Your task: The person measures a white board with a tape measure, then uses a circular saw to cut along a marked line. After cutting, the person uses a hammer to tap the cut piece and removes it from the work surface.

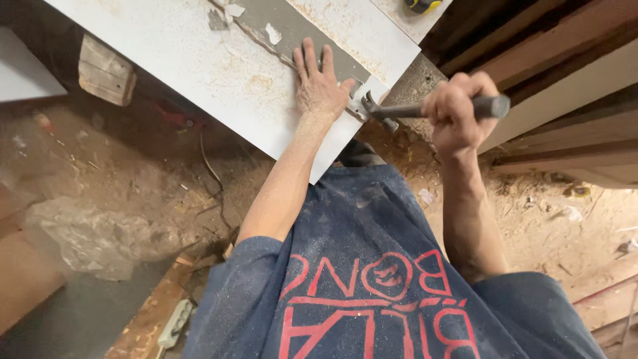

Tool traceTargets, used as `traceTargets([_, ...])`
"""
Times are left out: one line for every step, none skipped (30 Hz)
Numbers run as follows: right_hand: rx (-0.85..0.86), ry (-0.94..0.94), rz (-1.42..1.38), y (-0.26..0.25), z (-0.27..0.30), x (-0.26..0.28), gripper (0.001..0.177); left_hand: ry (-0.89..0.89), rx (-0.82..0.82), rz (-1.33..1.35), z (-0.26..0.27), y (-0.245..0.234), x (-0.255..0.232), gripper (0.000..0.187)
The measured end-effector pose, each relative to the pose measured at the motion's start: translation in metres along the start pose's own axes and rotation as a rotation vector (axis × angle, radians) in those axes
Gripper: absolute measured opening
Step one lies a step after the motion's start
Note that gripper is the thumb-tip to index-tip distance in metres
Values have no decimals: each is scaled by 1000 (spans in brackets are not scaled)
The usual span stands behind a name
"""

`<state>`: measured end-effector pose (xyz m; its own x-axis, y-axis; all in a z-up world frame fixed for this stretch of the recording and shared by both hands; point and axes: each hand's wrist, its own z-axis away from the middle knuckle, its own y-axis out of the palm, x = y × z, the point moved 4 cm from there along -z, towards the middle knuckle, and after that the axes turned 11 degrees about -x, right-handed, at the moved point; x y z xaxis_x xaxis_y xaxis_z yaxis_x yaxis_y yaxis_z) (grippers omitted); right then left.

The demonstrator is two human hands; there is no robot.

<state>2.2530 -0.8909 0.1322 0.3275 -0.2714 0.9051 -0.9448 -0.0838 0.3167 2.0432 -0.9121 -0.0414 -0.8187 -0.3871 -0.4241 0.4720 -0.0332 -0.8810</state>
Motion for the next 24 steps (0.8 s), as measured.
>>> traceTargets([23,-4,0,0,12,2,30,-30,33,-26,2,3,-4,106])
traceTargets([38,-19,-3,2,24,0,28,-47,47,-70,1,5,-7,107])
traceTargets([53,-35,-7,2,31,-3,26,-64,62,-113,0,7,-11,108])
traceTargets([-5,5,-30,-1,32,-8,26,-83,79,-157,0,7,-13,109])
traceTargets([-63,45,-52,-4,30,-14,25,-93,89,-155,-1,8,-16,110])
traceTargets([-118,83,-75,-7,30,-18,25,-105,95,-153,-2,8,-18,110])
traceTargets([-95,49,-74,-9,29,-14,26,-116,102,-150,-3,9,-19,110])
traceTargets([-86,20,-76,-9,30,-10,26,-115,117,-159,-3,7,-17,111])
traceTargets([-77,-10,-78,-8,32,-5,27,-115,133,-167,-2,6,-16,111])
traceTargets([-89,-8,-78,-6,31,-4,26,-114,125,-166,-8,5,-17,112])
traceTargets([-102,-6,-78,-3,30,-4,26,-110,111,-151,-12,3,-17,111])
traceTargets([-123,12,-75,1,32,-3,26,-111,114,-140,-8,1,-16,111])
traceTargets([-83,-35,-6,7,32,-4,26,-112,117,-130,-4,1,-14,110])
traceTargets([-39,-88,69,9,33,-4,27,-115,125,-129,-1,3,-15,111])
traceTargets([5,-143,142,9,33,-4,28,-117,134,-128,1,5,-15,111])
traceTargets([-42,-85,56,4,30,-3,28,-118,151,-124,1,4,-17,111])
traceTargets([-89,-27,-30,-1,27,0,28,-119,138,-129,-1,1,-20,111])
traceTargets([-140,27,-121,-5,30,0,29,-117,120,-138,0,-1,-19,110])
traceTargets([-132,31,-71,-6,35,0,27,-115,103,-148,1,-3,-18,110])
traceTargets([-118,25,-30,-4,35,-2,26,-118,107,-136,-3,-7,-17,110])
traceTargets([-105,18,12,-4,33,-5,24,-120,110,-125,-7,-9,-17,110])
traceTargets([-66,-88,100,-4,35,-6,24,-129,137,-109,-2,-6,-18,109])
traceTargets([-25,-194,187,0,35,-10,25,-133,143,-113,1,-4,-17,110])
traceTargets([19,-309,273,2,34,-11,26,-133,142,-112,-1,-4,-18,110])
